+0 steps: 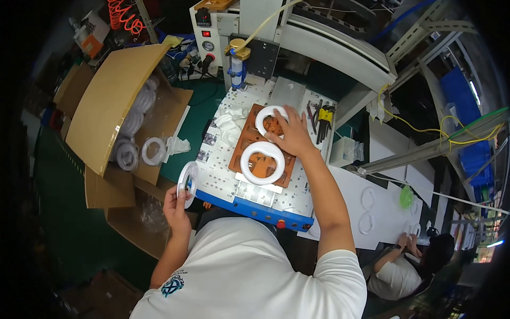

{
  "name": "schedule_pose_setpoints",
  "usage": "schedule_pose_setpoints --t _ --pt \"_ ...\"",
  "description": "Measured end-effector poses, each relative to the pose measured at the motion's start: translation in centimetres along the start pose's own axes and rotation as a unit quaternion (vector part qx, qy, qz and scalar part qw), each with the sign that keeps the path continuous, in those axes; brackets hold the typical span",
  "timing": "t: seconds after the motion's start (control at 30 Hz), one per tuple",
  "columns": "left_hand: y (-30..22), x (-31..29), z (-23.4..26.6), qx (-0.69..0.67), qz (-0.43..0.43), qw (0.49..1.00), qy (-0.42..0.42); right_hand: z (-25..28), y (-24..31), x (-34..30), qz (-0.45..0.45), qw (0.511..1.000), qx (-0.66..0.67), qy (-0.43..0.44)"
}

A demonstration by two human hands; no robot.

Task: Assembling and inspecting circular plastic rings at a manufacturing workstation.

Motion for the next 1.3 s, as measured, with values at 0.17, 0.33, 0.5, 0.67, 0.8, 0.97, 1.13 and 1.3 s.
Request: schedule_pose_setpoints --t 0.17,0.33,0.5,0.67,0.8,0.97,1.13,1.3 --pt "-0.3 0.1 -0.5 -0.001 -0.023 0.998 0.060 3.5 3.8 -3.6 0.020 0.979 0.051 -0.197" --pt "-0.4 -0.3 -1.4 -0.014 -0.025 0.996 0.080 4.5 11.2 -10.5 0.100 0.974 0.147 -0.141" --pt "-0.5 -0.3 -1.8 -0.017 -0.030 0.994 0.107 1.4 13.6 -14.0 0.060 0.985 0.102 -0.128" --pt "-0.1 -0.2 -1.2 -0.001 -0.037 0.995 0.089 1.7 13.4 -13.8 0.026 0.981 0.122 -0.149" --pt "-0.8 -0.2 -1.2 0.002 -0.060 0.996 0.069 3.0 13.1 -13.3 0.032 0.972 0.135 -0.191" --pt "-1.2 0.5 -2.2 0.009 -0.064 0.995 0.082 8.4 12.2 -13.9 0.029 0.945 0.136 -0.297" --pt "-2.3 0.1 -2.8 0.020 -0.079 0.992 0.098 9.4 9.1 -18.6 -0.038 0.942 0.076 -0.324" --pt "-2.2 -0.5 -4.4 -0.010 -0.118 0.981 0.151 5.1 5.0 -24.3 -0.103 0.942 0.026 -0.318"
Point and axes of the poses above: each hand's wrist, its own x-axis towards the middle knuckle, its own z-axis out of the back of the hand, y = z × x, the point moved 1 cm from there along x, towards the middle knuckle, and after that the axes turned 10 degrees about -y, right-handed, at the moved point
